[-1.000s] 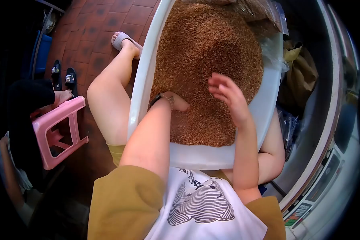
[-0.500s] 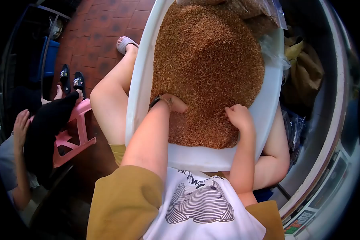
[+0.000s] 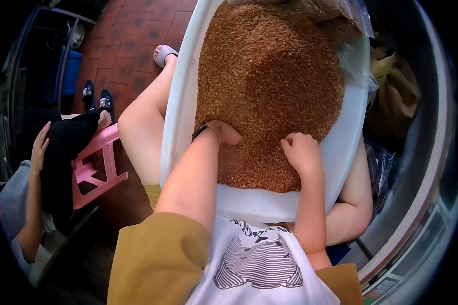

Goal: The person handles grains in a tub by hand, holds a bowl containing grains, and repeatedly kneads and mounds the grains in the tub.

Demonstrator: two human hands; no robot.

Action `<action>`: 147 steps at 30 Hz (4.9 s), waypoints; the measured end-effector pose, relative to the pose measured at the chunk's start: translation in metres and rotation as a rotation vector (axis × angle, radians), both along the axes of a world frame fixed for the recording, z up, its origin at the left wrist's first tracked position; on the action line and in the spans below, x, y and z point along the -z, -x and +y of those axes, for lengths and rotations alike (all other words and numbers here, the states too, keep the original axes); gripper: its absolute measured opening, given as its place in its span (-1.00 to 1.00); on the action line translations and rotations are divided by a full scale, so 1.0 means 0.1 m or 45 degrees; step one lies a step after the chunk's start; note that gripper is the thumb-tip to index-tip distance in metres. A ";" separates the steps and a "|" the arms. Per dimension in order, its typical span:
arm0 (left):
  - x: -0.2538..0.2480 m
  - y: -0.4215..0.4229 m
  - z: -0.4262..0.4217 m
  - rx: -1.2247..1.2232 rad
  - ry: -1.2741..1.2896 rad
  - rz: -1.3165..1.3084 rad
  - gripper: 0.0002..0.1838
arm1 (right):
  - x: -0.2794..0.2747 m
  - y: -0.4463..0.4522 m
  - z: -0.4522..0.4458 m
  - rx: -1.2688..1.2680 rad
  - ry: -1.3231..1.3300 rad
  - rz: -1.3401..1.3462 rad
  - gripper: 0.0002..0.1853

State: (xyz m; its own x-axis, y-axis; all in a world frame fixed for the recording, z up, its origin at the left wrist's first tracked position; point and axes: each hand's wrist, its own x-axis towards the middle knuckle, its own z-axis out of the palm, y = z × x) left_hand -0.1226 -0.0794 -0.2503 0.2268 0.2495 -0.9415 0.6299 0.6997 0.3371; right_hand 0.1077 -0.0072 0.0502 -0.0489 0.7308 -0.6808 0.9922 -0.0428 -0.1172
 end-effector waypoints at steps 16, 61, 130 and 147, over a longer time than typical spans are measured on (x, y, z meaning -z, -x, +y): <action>-0.35 -0.20 0.03 0.255 -0.015 0.074 -0.52 | 0.11 1.13 1.09 -0.379 -1.306 0.883 -0.92; -1.47 -0.20 0.49 0.574 0.003 -0.017 -0.51 | 0.87 -0.64 0.42 0.420 1.277 0.107 -0.60; -1.85 -0.51 0.00 -1.257 0.129 -0.666 -0.36 | 0.95 -0.28 -0.43 1.602 0.929 1.421 -0.55; -3.36 -0.49 1.42 -1.632 -0.601 -0.956 -0.50 | -0.34 0.12 1.05 1.692 0.239 2.204 -0.65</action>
